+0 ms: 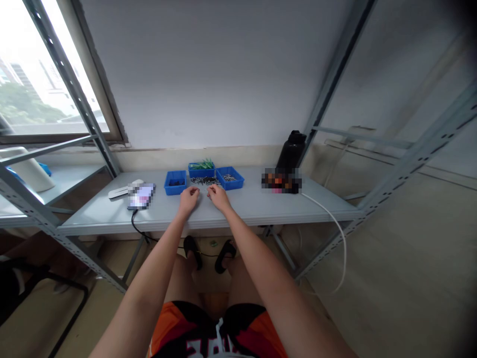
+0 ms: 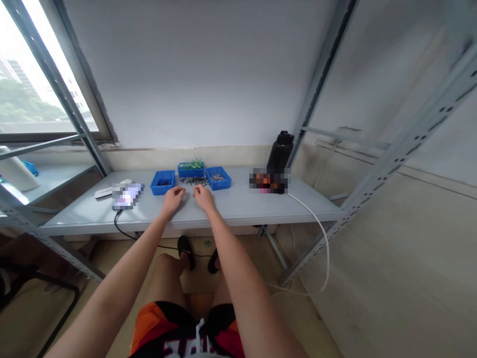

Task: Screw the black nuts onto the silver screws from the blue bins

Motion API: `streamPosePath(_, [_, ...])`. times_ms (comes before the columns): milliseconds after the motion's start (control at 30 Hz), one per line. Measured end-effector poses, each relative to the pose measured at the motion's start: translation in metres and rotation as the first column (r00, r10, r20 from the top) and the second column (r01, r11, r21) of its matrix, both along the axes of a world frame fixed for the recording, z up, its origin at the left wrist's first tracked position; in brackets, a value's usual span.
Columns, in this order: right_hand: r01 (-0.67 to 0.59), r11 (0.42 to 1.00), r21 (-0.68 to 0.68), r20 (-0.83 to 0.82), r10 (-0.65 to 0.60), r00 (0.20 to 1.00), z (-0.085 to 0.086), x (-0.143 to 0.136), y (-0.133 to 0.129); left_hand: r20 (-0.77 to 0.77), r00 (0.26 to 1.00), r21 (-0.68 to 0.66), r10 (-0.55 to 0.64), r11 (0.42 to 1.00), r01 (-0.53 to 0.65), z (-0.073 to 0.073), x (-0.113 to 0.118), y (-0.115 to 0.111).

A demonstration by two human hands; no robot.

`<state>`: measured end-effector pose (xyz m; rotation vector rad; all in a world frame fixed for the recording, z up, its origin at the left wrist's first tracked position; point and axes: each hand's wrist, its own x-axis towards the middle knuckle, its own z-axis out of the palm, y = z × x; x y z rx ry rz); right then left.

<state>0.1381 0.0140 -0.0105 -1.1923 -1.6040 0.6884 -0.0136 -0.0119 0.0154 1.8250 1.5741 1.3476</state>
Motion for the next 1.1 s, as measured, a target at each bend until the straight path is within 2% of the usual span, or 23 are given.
streamPosePath(200, [-0.004, 1.000, -0.003, -0.012, 0.003, 1.000, 0.0014, 0.0008, -0.0015, 0.009, 1.000, 0.014, -0.015, 1.000, 0.014, -0.0030, -0.0006, 0.0035])
streamPosePath(367, [-0.060, 0.998, 0.022, -0.003, 0.060, 0.998, -0.0001, 0.0005, -0.0008, 0.006, 1.000, 0.013, 0.028, 1.000, -0.028, -0.0058, -0.0016, 0.0078])
streamPosePath(600, [-0.026, 0.999, 0.026, -0.002, 0.026, 1.000, -0.0014, 0.0009, 0.0012, 0.007, 1.000, 0.006, 0.026, 1.000, -0.026, -0.0049, -0.0022, 0.0072])
streamPosePath(733, [-0.006, 1.000, 0.031, -0.039, 0.007, 0.999, -0.0001, 0.0018, 0.0011, 0.042, 0.997, 0.000, 0.064, 0.998, -0.064, -0.0051, -0.0027, 0.0073])
streamPosePath(933, [-0.075, 0.997, 0.025, -0.063, 0.076, 0.995, -0.0003, 0.0011, 0.0006, -0.002, 0.996, -0.004, -0.094, 0.996, 0.094, -0.0044, -0.0017, 0.0054])
streamPosePath(1100, [-0.157, 0.987, 0.037, 0.044, 0.155, 0.987, -0.0004, -0.0005, -0.0031, 0.050, 0.987, 0.006, -0.155, 0.988, 0.155, -0.0036, -0.0008, 0.0039])
